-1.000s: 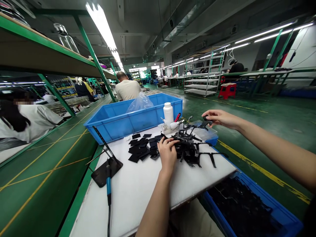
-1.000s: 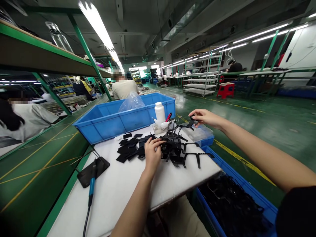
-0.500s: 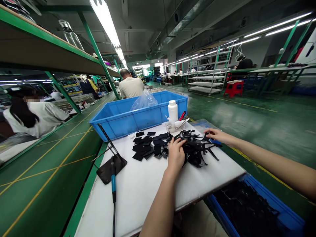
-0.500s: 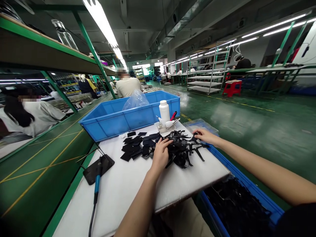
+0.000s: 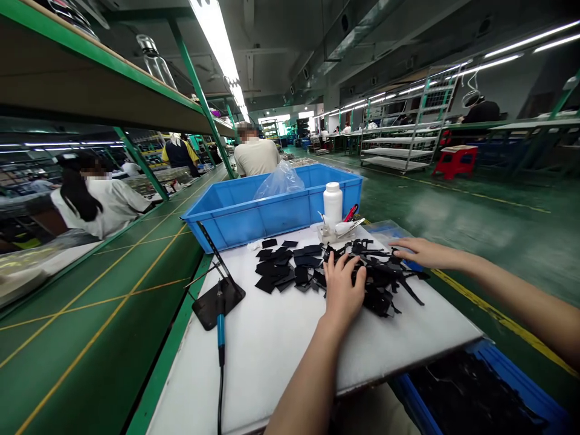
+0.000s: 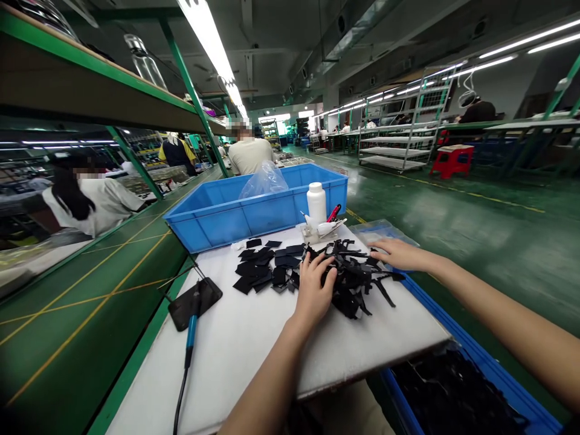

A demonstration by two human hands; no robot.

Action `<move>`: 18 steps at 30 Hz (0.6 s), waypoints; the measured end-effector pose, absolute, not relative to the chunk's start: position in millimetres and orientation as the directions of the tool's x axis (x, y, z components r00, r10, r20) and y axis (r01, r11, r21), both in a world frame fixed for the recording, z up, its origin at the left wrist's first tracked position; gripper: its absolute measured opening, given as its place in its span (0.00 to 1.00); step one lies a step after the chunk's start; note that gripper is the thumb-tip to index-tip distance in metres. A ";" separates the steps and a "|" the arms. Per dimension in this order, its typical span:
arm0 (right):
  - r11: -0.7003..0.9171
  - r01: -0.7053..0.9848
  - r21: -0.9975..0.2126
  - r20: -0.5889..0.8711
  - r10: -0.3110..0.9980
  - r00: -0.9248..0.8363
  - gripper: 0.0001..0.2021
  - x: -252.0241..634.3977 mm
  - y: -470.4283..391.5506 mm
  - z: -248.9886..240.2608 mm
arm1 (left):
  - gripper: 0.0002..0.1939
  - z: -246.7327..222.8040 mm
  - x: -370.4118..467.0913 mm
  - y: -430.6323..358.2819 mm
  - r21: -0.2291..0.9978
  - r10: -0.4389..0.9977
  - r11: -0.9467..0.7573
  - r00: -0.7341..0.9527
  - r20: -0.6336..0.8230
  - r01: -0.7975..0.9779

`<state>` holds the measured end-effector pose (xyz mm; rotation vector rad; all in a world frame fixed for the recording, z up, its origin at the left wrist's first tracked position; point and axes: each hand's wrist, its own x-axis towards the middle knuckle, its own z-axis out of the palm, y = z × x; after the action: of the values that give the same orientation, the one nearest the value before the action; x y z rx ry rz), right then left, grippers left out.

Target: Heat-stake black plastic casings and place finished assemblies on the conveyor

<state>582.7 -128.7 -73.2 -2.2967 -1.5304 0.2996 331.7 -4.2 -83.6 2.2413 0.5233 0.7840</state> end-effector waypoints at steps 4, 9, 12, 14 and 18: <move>-0.284 0.913 -0.294 0.177 0.922 0.344 0.31 572.5 -117.7 -55.3 | 0.23 -83.5 333.6 -1.8 0.777 0.695 -0.582 0.643 0.322 0.240; -0.124 0.948 -0.293 0.199 0.962 0.188 0.25 531.0 -104.0 -28.0 | 0.28 -86.2 335.9 -0.1 0.832 0.747 -0.460 0.641 0.176 0.309; -0.049 0.924 -0.379 0.044 0.997 0.070 0.23 506.4 -98.8 -17.6 | 0.27 -86.8 335.4 -2.1 0.822 0.712 -0.502 0.667 0.217 0.268; -0.016 0.912 -0.411 -0.036 0.999 0.002 0.23 496.2 -96.7 -13.0 | 0.26 -86.8 335.0 -3.4 0.828 0.695 -0.509 0.680 0.234 0.235; 0.003 0.910 -0.415 -0.099 0.994 -0.048 0.21 490.0 -95.5 -4.9 | 0.25 -86.8 334.9 -4.3 0.869 0.687 -0.471 0.680 0.256 0.150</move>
<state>490.0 -95.5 -4.9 -1.9984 -2.0524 0.5509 334.9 -4.3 -86.8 1.9898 0.6468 0.7523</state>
